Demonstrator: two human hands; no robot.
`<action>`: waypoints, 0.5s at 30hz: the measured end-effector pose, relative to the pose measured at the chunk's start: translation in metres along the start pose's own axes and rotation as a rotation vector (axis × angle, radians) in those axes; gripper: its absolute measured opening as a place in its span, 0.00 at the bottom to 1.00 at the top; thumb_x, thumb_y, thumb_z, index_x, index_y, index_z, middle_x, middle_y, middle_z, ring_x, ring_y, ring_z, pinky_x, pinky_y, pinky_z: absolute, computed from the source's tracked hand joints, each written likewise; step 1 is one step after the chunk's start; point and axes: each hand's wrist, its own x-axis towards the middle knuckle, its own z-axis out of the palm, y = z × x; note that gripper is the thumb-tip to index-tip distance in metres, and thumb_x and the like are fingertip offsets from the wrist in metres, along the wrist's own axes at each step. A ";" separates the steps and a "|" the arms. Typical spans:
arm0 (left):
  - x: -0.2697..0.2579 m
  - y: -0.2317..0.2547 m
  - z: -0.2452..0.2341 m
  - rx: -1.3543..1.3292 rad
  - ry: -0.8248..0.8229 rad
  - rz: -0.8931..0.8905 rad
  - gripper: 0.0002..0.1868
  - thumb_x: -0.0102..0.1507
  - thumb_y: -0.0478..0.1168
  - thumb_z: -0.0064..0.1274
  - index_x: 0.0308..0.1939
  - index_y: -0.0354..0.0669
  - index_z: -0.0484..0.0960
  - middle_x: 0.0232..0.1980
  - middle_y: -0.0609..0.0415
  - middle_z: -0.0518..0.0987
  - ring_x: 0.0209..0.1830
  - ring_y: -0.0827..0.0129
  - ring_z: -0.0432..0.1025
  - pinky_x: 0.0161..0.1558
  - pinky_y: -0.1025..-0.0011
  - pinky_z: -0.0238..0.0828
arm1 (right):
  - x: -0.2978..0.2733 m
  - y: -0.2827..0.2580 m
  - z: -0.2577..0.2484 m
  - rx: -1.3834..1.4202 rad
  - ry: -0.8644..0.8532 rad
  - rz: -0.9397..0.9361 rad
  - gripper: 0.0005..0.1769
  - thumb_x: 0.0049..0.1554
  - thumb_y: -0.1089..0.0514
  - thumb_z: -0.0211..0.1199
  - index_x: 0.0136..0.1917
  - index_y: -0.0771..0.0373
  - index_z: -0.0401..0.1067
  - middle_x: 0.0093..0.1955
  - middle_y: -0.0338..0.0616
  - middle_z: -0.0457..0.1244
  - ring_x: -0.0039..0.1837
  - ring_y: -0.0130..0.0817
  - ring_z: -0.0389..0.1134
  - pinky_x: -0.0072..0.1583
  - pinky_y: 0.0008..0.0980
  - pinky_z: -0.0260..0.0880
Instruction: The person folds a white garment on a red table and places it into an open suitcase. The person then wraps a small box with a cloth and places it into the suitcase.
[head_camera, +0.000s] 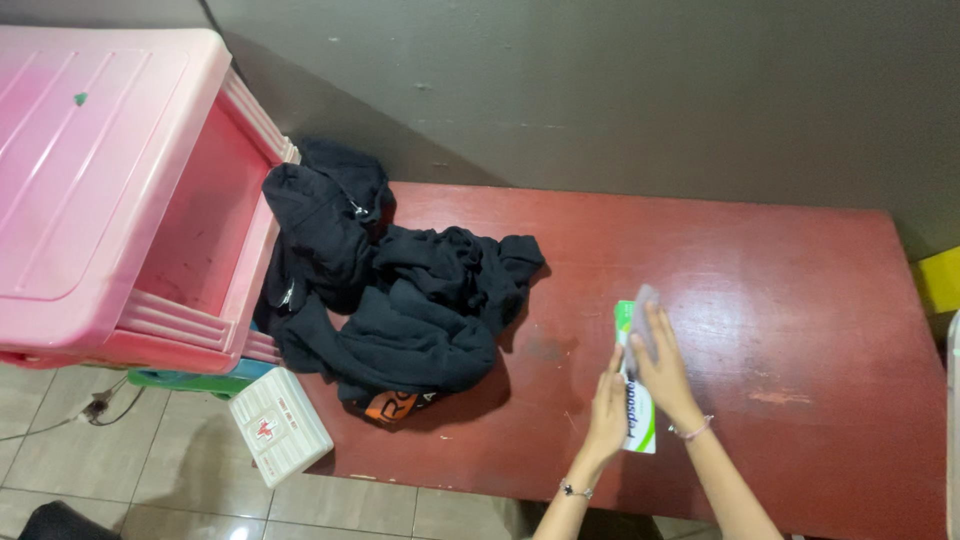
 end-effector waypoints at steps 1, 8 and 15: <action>-0.001 0.000 0.001 0.002 0.006 0.011 0.33 0.75 0.56 0.26 0.80 0.45 0.56 0.72 0.39 0.68 0.71 0.55 0.65 0.72 0.63 0.56 | 0.002 0.002 -0.002 0.113 0.010 0.120 0.38 0.64 0.48 0.50 0.82 0.58 0.45 0.86 0.54 0.38 0.85 0.49 0.40 0.78 0.45 0.43; 0.005 0.001 -0.016 -0.021 0.022 0.028 0.34 0.74 0.58 0.25 0.80 0.45 0.56 0.74 0.40 0.65 0.74 0.55 0.62 0.72 0.61 0.56 | -0.067 0.001 0.019 0.096 0.027 0.110 0.36 0.67 0.50 0.49 0.83 0.63 0.45 0.86 0.55 0.39 0.86 0.50 0.39 0.80 0.44 0.40; 0.005 0.001 -0.021 -0.008 -0.004 0.085 0.33 0.75 0.56 0.25 0.80 0.44 0.56 0.73 0.39 0.66 0.74 0.55 0.62 0.72 0.62 0.55 | -0.075 -0.013 0.020 -0.055 0.040 -0.072 0.34 0.65 0.52 0.50 0.81 0.59 0.50 0.87 0.57 0.35 0.86 0.52 0.37 0.78 0.46 0.41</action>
